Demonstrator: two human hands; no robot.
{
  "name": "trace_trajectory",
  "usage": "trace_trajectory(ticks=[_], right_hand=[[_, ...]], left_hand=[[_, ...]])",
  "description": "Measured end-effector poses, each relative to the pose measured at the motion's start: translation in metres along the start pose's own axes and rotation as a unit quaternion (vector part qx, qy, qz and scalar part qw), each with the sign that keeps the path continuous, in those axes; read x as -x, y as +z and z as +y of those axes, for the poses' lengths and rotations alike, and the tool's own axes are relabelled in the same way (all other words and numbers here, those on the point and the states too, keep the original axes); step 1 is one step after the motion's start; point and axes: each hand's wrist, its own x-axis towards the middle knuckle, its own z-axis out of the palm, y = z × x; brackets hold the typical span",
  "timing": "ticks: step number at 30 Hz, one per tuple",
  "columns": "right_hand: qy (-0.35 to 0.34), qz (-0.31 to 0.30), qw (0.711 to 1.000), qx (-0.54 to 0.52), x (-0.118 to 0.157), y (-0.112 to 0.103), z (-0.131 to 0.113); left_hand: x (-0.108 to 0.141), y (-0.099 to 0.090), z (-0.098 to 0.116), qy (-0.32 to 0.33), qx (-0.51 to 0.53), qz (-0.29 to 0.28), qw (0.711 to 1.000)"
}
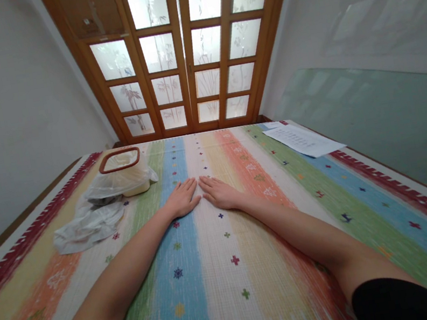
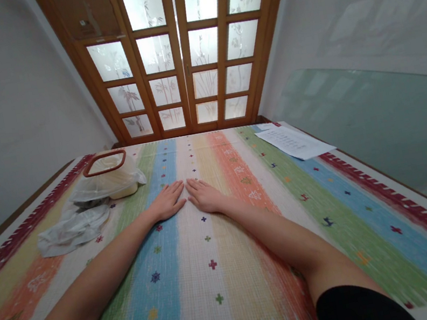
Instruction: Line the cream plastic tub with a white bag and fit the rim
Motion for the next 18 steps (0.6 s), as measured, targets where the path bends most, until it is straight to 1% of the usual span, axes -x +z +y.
trace_trajectory(ticks=[3,7,10,13,18], right_hand=[[0.007,-0.019,1.0,-0.011,-0.0022,0.0029,0.003],[-0.003,-0.033,0.999,-0.011,-0.0038,0.0046,0.0068],[-0.005,-0.048,0.999,-0.008,-0.0042,0.0043,0.0075],[-0.003,-0.051,0.999,-0.009,-0.0039,0.0036,0.0068],[-0.005,-0.051,0.999,-0.009,-0.0026,0.0017,0.0049]], left_hand=[[-0.0007,0.0001,-0.0005,0.003,0.0,-0.003,1.0],[-0.0007,-0.0019,-0.001,0.001,0.003,-0.01,1.0],[0.0003,-0.0049,-0.0017,0.013,-0.001,-0.027,1.0],[0.0019,-0.0067,-0.0022,0.025,-0.007,-0.039,0.999],[0.0027,-0.0067,-0.0016,0.022,-0.01,-0.033,0.999]])
